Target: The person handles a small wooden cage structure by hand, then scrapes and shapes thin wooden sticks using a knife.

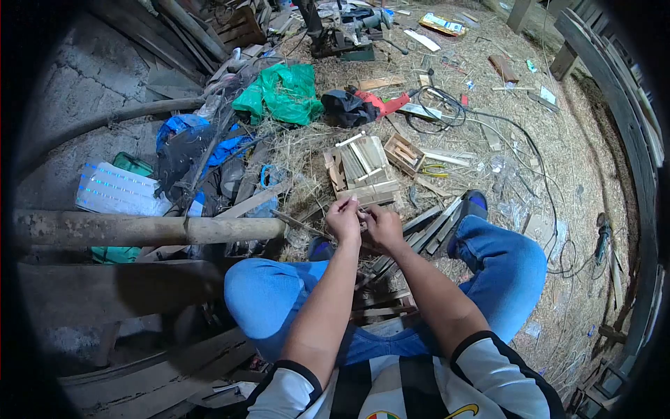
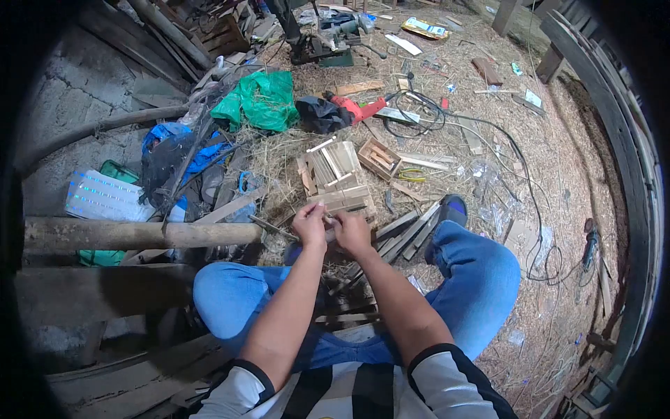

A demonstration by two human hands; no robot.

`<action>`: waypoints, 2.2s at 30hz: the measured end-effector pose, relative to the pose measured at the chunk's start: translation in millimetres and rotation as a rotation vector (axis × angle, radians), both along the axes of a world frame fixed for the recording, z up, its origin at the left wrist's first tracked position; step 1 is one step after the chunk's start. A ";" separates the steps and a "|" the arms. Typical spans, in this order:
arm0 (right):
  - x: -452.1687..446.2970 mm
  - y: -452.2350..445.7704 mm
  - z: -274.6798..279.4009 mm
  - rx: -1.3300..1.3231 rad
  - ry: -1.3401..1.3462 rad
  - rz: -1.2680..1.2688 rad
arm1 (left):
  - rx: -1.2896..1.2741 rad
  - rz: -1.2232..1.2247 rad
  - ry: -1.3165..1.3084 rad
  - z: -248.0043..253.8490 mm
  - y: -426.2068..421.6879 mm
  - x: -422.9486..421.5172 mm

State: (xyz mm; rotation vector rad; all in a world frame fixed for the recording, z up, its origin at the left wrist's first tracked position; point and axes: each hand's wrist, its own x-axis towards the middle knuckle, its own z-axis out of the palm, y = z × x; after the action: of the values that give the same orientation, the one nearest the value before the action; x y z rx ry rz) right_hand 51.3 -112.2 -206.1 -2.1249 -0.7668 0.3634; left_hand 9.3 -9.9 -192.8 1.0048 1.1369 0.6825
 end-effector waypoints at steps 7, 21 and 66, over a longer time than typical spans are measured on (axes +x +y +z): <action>39.1 9.4 26.6 -0.117 0.072 -0.348 | 0.389 -0.189 0.266 -14.9 25.0 28.9; 50.5 38.4 17.4 -0.240 0.076 -0.316 | 0.367 -0.156 0.239 -51.6 35.4 27.2; 92.3 43.2 33.0 -0.126 0.047 -0.392 | 0.336 0.067 0.156 -59.2 45.6 10.7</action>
State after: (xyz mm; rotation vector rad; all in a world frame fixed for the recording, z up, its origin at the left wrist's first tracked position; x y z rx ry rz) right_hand 143.6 -68.9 -173.1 -2.3138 -0.2927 0.2541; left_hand 20.0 35.7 -252.0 1.3269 1.2196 0.8800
